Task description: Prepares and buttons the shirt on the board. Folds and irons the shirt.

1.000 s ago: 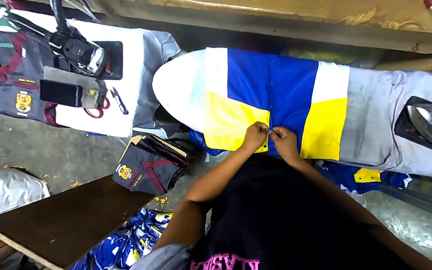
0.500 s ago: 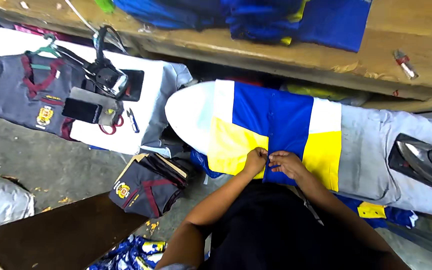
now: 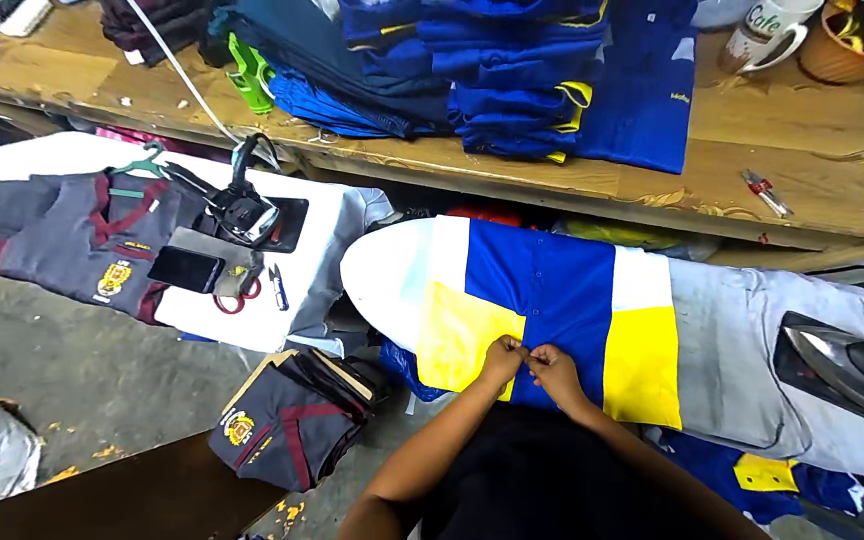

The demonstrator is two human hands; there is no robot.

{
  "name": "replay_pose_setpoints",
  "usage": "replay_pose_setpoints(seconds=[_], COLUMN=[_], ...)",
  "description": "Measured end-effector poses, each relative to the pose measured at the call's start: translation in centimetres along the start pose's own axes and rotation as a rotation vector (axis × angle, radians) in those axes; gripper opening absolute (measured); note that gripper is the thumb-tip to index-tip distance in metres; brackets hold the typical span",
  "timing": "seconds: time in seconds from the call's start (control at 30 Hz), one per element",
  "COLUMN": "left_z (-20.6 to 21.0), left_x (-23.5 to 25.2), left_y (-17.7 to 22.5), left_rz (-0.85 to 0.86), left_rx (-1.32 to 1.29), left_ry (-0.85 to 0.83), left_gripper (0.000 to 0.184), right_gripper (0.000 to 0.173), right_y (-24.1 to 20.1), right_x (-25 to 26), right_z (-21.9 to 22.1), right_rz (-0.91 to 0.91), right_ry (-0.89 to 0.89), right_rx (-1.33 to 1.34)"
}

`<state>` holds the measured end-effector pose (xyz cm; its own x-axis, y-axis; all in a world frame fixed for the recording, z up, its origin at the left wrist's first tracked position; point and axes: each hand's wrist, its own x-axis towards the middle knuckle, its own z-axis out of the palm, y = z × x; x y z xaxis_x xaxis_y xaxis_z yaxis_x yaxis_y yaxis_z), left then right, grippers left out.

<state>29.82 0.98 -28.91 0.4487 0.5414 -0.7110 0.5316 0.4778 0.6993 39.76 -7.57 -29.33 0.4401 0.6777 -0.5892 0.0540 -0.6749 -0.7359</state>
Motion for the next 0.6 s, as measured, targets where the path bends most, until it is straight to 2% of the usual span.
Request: replay_pose_setpoints(seconds=[0.33,0.6], left_z=[0.2,0.4], left_x=[0.4,0.3], left_y=[-0.9,-0.7], left_rz=[0.059,0.059], left_rx=[-0.087,-0.114], left_ry=[0.048,0.065], left_gripper=[0.01,0.009], right_gripper=[0.018,0.019], right_y=[0.5,0.7], right_x=[0.2,0.1], right_z=[0.5,0.4], right_rz=[0.023,-0.052], right_ry=[0.05,0.055], right_rx=[0.051,0.013])
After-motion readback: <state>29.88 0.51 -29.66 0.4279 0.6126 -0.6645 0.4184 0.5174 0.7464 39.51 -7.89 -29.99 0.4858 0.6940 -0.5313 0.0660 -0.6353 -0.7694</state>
